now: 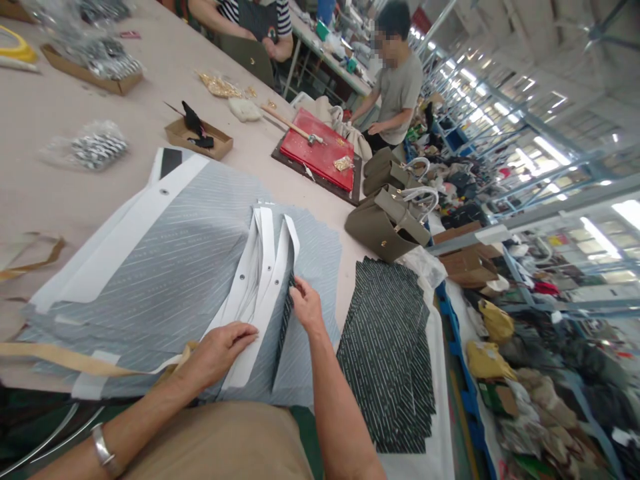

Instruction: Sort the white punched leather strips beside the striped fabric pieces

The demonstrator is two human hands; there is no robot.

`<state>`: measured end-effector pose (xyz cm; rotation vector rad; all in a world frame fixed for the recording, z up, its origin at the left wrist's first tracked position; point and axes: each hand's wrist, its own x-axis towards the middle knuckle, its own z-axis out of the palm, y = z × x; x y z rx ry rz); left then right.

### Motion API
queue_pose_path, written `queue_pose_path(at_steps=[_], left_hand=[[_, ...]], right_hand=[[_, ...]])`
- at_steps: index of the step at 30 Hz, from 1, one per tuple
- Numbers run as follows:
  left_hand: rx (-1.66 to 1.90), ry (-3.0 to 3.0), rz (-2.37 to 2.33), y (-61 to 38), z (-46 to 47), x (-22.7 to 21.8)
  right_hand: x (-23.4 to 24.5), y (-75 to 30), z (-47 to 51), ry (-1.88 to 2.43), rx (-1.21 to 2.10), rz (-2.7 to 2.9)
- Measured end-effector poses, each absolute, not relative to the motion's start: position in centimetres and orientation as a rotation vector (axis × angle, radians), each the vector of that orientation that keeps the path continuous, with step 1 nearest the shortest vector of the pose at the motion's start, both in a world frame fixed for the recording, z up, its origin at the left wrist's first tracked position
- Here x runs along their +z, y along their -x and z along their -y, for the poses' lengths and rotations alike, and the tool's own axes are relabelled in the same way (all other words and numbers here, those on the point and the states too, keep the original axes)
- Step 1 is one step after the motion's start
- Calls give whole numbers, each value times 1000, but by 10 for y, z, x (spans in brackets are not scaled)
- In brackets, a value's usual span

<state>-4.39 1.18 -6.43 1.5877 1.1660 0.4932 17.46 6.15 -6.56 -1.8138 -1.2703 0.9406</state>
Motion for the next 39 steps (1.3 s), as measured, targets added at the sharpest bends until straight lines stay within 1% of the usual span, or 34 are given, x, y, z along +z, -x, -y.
queue_pose_path(at_steps=[3,6,12,14,16,18,22,24,26,29,33,36,39], left_hand=[[521,-1627,-1193,44,-12,-58],[543,-1662,-1194,43,-10,-50],[679,-1776,-1149,36,-4,-39],[753,-1832,-1103,32,-4,-35],[811,-1892,-1040,29,-5,-31],[834,-1954,-987,27,-7,-28],[820,-2068,-916,26,-8,-21],[812,-2100,-888,27,-7,-19],[811,-2119,-874,28,-5,-18],[817,-2121,-917,30,-3,-20],[827,-2041,-1028,34,-3,-24],[786,-2006,-1044,37,-5,-23],[834,-1962,-1065,37,-5,-20]], right_hand=[[-61,-213,-48,1777,806,1232],[-51,-272,-25,1857,698,1129],[-10,-404,47,2341,344,847],[3,-422,65,2517,166,835],[13,-413,72,2559,43,861],[20,-376,70,2409,144,963],[32,-260,50,1795,668,1499],[37,-211,41,1556,726,1775],[37,-181,35,1410,675,1998],[33,-166,30,1350,589,2181],[24,-159,24,1413,575,2233],[13,-149,17,1476,655,2087],[-6,-143,0,1621,767,1716]])
